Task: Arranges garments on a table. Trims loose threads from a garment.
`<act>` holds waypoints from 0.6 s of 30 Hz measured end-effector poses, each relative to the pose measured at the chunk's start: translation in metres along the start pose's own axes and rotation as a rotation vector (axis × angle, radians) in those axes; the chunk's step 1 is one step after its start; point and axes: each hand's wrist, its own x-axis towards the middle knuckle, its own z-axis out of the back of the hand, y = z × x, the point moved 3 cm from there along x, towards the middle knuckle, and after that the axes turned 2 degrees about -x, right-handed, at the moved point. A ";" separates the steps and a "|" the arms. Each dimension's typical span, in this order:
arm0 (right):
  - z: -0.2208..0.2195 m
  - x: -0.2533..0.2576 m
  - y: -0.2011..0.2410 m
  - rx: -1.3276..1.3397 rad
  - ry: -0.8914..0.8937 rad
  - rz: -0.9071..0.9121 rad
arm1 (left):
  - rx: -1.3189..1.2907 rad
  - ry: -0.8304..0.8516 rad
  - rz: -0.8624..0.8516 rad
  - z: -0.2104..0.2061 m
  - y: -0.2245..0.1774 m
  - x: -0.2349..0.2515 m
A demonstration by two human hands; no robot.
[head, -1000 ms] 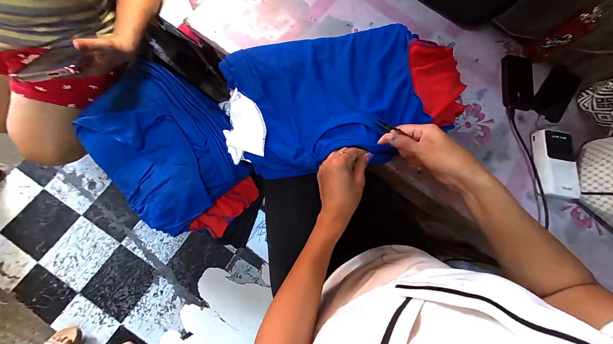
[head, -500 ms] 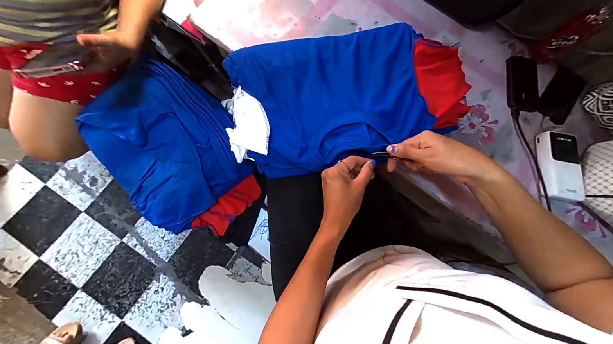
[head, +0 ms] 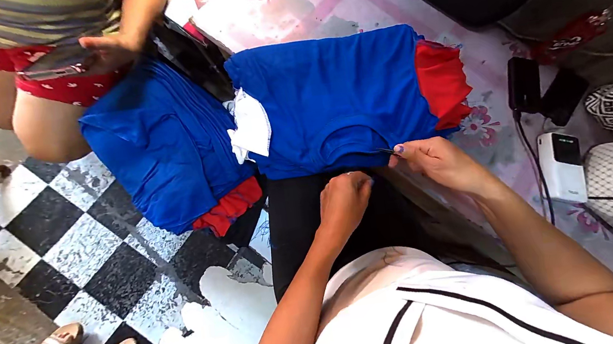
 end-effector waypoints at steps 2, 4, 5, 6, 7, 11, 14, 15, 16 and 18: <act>-0.005 -0.002 0.001 -0.230 -0.165 0.201 | 0.112 -0.138 -0.012 0.007 -0.007 0.000; -0.016 0.005 -0.002 -0.394 -0.278 0.301 | 0.153 -0.247 -0.028 0.012 -0.015 0.007; -0.019 0.010 -0.005 -0.402 -0.304 0.287 | 0.150 -0.253 -0.030 0.013 -0.018 0.014; -0.019 0.016 -0.007 -0.346 -0.296 0.226 | 0.120 -0.237 -0.039 0.014 -0.020 0.022; -0.016 0.021 -0.007 -0.241 -0.264 0.138 | 0.059 -0.217 -0.066 0.014 -0.019 0.030; -0.003 0.030 -0.001 0.325 -0.141 -0.179 | -0.429 -0.248 -0.187 0.001 -0.015 0.048; 0.003 0.031 -0.003 0.583 -0.070 -0.240 | -0.623 -0.251 -0.126 -0.005 -0.006 0.043; 0.005 0.030 -0.004 0.616 -0.055 -0.246 | -0.627 -0.223 -0.091 -0.004 -0.004 0.039; 0.007 0.029 -0.005 0.633 -0.040 -0.244 | -0.621 -0.184 -0.051 -0.003 -0.004 0.036; 0.008 0.028 -0.004 0.629 -0.004 -0.234 | -0.684 -0.136 0.003 -0.001 -0.011 0.032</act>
